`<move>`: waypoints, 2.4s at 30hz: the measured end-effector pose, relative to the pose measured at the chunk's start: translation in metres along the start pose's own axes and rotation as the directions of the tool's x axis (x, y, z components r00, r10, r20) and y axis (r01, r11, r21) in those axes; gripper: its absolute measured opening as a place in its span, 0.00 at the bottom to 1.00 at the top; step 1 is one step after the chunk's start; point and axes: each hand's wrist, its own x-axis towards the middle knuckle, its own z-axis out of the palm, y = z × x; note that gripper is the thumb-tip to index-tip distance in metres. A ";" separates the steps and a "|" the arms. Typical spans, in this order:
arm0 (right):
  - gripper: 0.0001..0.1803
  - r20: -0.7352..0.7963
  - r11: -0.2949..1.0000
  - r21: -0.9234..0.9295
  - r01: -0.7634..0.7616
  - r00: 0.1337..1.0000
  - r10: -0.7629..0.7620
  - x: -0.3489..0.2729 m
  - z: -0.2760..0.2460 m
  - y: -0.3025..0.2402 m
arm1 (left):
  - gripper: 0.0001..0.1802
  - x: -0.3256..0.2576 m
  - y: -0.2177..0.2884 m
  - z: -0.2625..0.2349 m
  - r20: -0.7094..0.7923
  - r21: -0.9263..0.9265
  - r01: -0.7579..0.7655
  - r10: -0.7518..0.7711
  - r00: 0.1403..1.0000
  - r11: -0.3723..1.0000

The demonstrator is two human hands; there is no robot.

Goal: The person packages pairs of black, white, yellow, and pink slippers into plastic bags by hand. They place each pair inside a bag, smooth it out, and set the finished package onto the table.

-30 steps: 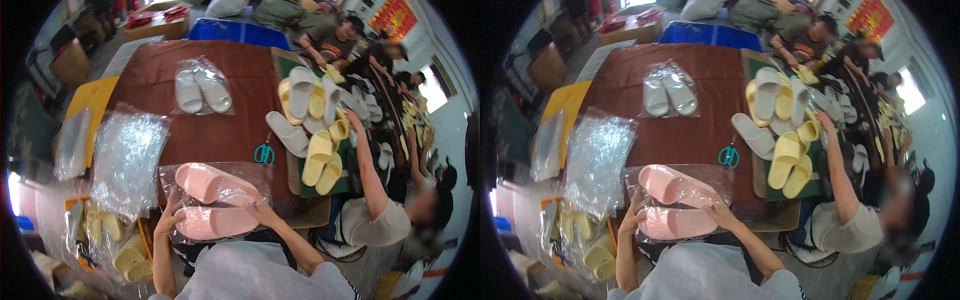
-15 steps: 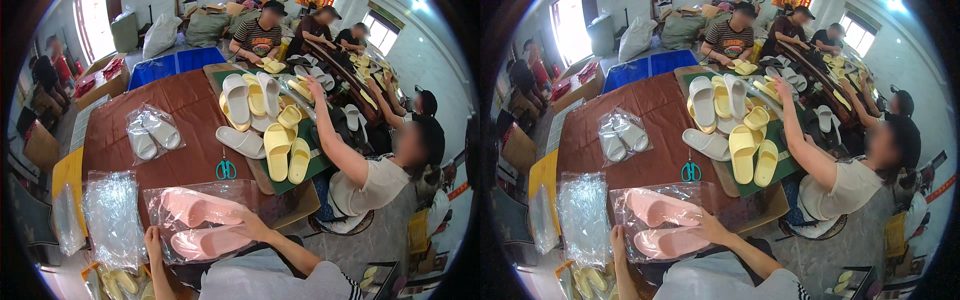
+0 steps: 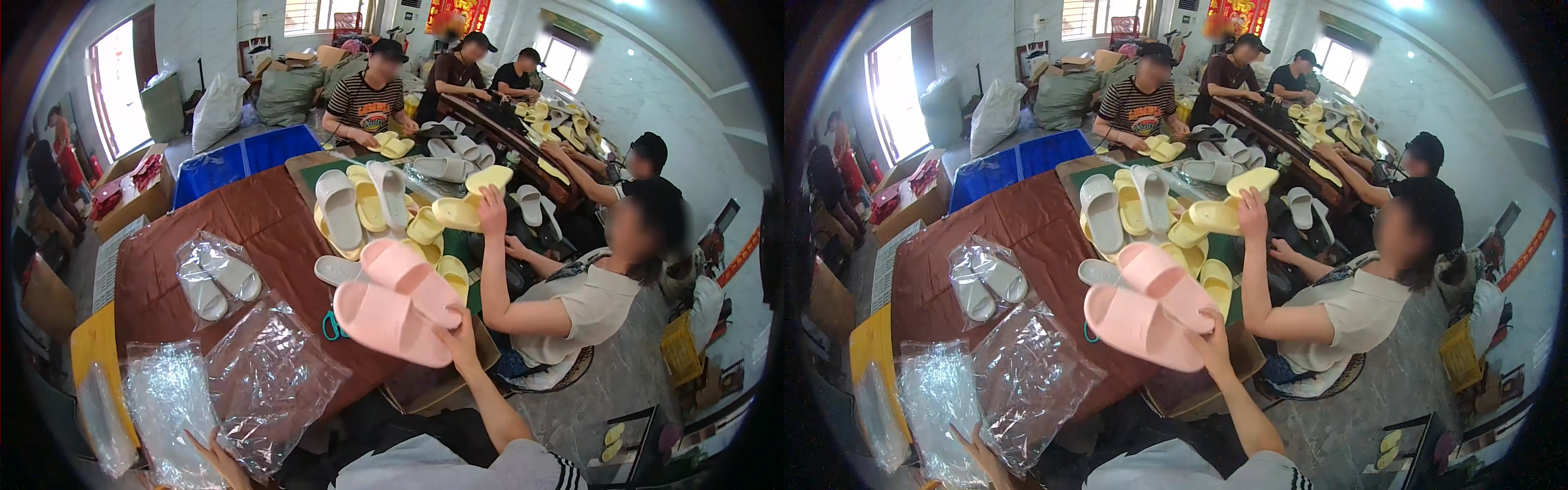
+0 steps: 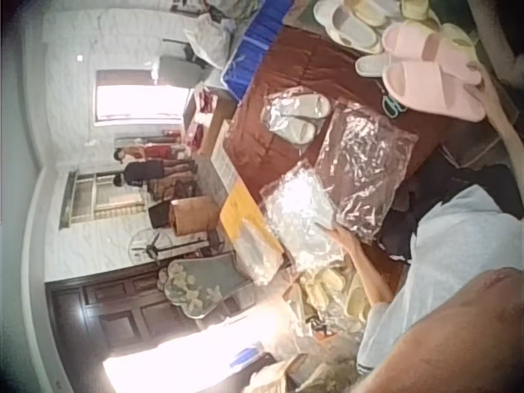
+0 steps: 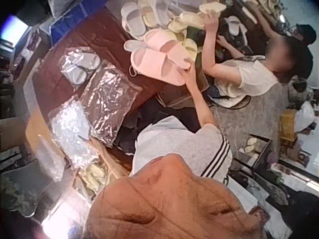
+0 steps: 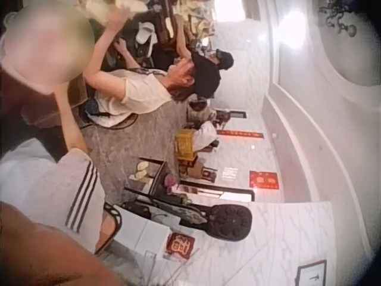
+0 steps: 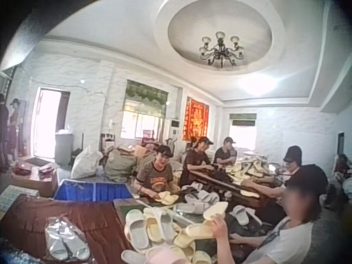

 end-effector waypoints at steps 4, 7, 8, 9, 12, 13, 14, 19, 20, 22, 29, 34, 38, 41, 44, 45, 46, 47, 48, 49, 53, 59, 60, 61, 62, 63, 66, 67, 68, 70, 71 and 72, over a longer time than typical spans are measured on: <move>0.31 -0.239 0.993 -0.016 0.114 0.964 -0.115 0.082 0.029 0.016 | 0.29 -0.001 -0.025 0.002 0.049 0.172 -0.272 0.267 0.962 0.947; 0.30 -0.360 0.987 -0.059 0.149 0.919 -0.161 0.147 0.051 0.010 | 0.23 -0.035 0.031 0.035 -0.104 0.365 0.146 -0.115 0.988 0.919; 0.30 -0.375 0.943 -0.244 0.224 0.875 -0.305 0.174 0.046 0.026 | 0.24 -0.041 0.031 0.039 -0.050 0.426 0.026 -0.005 0.999 0.904; 0.30 -0.359 0.859 -0.425 0.286 0.818 -0.450 0.201 0.035 0.048 | 0.24 -0.042 0.017 0.040 -0.074 0.460 0.085 -0.057 0.996 0.884; 0.30 -0.380 0.830 -0.550 0.093 0.857 -0.348 0.246 0.044 0.077 | 0.26 -0.046 0.002 0.036 -0.034 0.482 0.025 -0.009 0.999 0.876; 0.30 -0.364 0.832 -0.546 0.099 0.866 -0.342 0.256 0.057 0.080 | 0.27 -0.052 0.004 0.040 -0.045 0.444 -0.036 0.063 0.997 0.895; 0.30 -0.360 0.848 -0.530 -0.001 0.906 -0.224 0.265 0.074 0.084 | 0.28 -0.055 0.010 0.037 -0.049 0.446 0.001 0.023 0.999 0.895; 0.33 -0.100 0.783 -0.614 0.101 0.974 -0.204 0.302 0.060 0.124 | 0.33 -0.044 -0.020 0.018 0.067 0.230 -0.065 0.051 0.996 0.971; 0.39 -0.020 0.691 -0.718 0.085 0.990 -0.143 0.298 0.023 0.120 | 0.32 -0.035 -0.016 0.029 0.101 0.256 -0.048 0.023 0.995 0.965; 0.47 0.402 0.302 -0.862 0.407 0.912 -0.081 0.281 0.057 0.096 | 0.30 -0.050 0.028 0.040 0.079 0.349 -0.152 0.133 0.988 0.925; 0.31 0.930 0.731 -0.184 0.657 0.357 -0.087 0.092 0.233 -0.061 | 0.27 -0.045 0.077 0.059 0.379 0.366 -0.455 0.317 0.869 0.812; 0.30 0.983 0.886 0.181 0.427 -0.067 -0.168 0.030 0.359 -0.071 | 0.28 -0.054 0.096 0.047 0.463 0.301 -0.645 0.484 0.743 0.702; 0.04 0.997 0.982 -0.020 0.188 -0.065 0.033 0.022 0.394 -0.073 | 0.27 -0.065 0.111 0.022 0.451 0.427 -0.470 0.269 0.851 0.772; 0.03 1.000 0.975 0.012 0.222 0.005 -0.013 0.019 0.407 -0.092 | 0.19 -0.069 0.092 -0.004 0.449 0.287 -0.375 0.222 0.865 0.882; 0.06 0.895 0.560 0.325 0.762 -0.056 -0.443 0.010 0.415 -0.085 | 0.18 -0.072 0.078 -0.024 0.512 0.302 -0.278 0.091 0.854 0.912; 0.06 0.884 0.525 0.338 0.781 -0.074 -0.461 0.005 0.417 -0.076 | 0.20 -0.069 0.080 -0.030 0.590 0.362 -0.289 0.022 0.807 0.886; 0.06 0.873 0.486 0.350 0.800 -0.091 -0.479 0.001 0.419 -0.067 | 0.20 -0.066 0.082 -0.028 0.603 0.354 -0.294 0.024 0.797 0.888; 0.06 0.871 0.519 0.367 0.772 -0.088 -0.484 -0.001 0.421 -0.052 | 0.20 -0.062 0.083 -0.025 0.610 0.365 -0.437 0.144 0.780 0.822; 0.09 0.864 0.489 0.367 0.791 -0.095 -0.495 -0.009 0.423 -0.046 | 0.21 -0.062 0.082 -0.025 0.612 0.378 -0.563 0.257 0.748 0.735; 0.12 0.859 0.460 0.363 0.810 -0.100 -0.502 -0.014 0.422 -0.040 | 0.23 -0.057 0.078 -0.024 0.598 0.319 -0.336 0.087 0.797 0.886; 0.25 0.847 0.677 0.153 0.719 0.257 -0.465 -0.027 0.381 -0.026 | 0.27 -0.045 0.032 -0.017 0.322 0.311 -0.111 0.005 0.947 0.944; 0.26 0.335 0.841 -0.538 -0.060 0.900 0.279 -0.046 0.168 0.101 | 0.25 -0.041 -0.001 -0.012 0.192 0.321 -0.007 -0.058 0.980 0.947; 0.30 0.274 0.816 -0.451 -0.362 0.814 0.512 -0.060 0.163 0.092 | 0.25 -0.042 -0.006 -0.014 0.186 0.330 0.004 -0.069 0.980 0.944; 0.34 0.233 0.703 -0.334 -0.628 0.667 0.707 -0.066 0.160 0.081 | 0.25 -0.043 -0.009 -0.013 0.198 0.359 -0.018 -0.057 0.979 0.933; 0.40 0.242 0.643 -0.275 -0.715 0.596 0.766 -0.065 0.159 0.087 | 0.24 -0.043 -0.010 -0.012 0.207 0.389 -0.043 -0.042 0.977 0.920; 0.39 0.283 0.653 -0.336 -0.679 0.588 0.758 -0.067 0.168 0.082 | 0.24 -0.044 -0.013 -0.013 0.216 0.386 -0.036 -0.052 0.975 0.922; 0.30 0.429 0.671 -0.354 -0.652 0.524 0.736 -0.063 0.191 0.083 | 0.25 -0.045 -0.016 -0.004 0.201 0.347 0.004 -0.079 0.976 0.938; 0.25 0.456 0.670 -0.355 -0.652 0.505 0.733 -0.057 0.193 0.094 | 0.25 -0.043 -0.017 -0.003 0.200 0.346 -0.003 -0.070 0.977 0.938; 0.14 0.423 0.651 -0.323 -0.687 0.511 0.748 -0.050 0.189 0.106 | 0.25 -0.040 -0.023 -0.003 0.239 0.420 -0.149 0.049 0.970 0.895; 0.10 0.415 0.709 -0.326 -0.625 0.580 0.701 -0.040 0.185 0.118 | 0.27 -0.039 -0.011 -0.006 0.227 0.454 -0.078 -0.030 0.974 0.888; 0.09 0.409 0.714 -0.340 -0.612 0.587 0.698 -0.039 0.181 0.118 | 0.27 -0.039 0.004 0.000 0.211 0.422 -0.049 -0.046 0.976 0.905; 0.08 0.400 0.717 -0.331 -0.613 0.597 0.695 -0.040 0.179 0.116 | 0.28 -0.039 0.017 0.005 0.191 0.386 -0.024 -0.054 0.980 0.922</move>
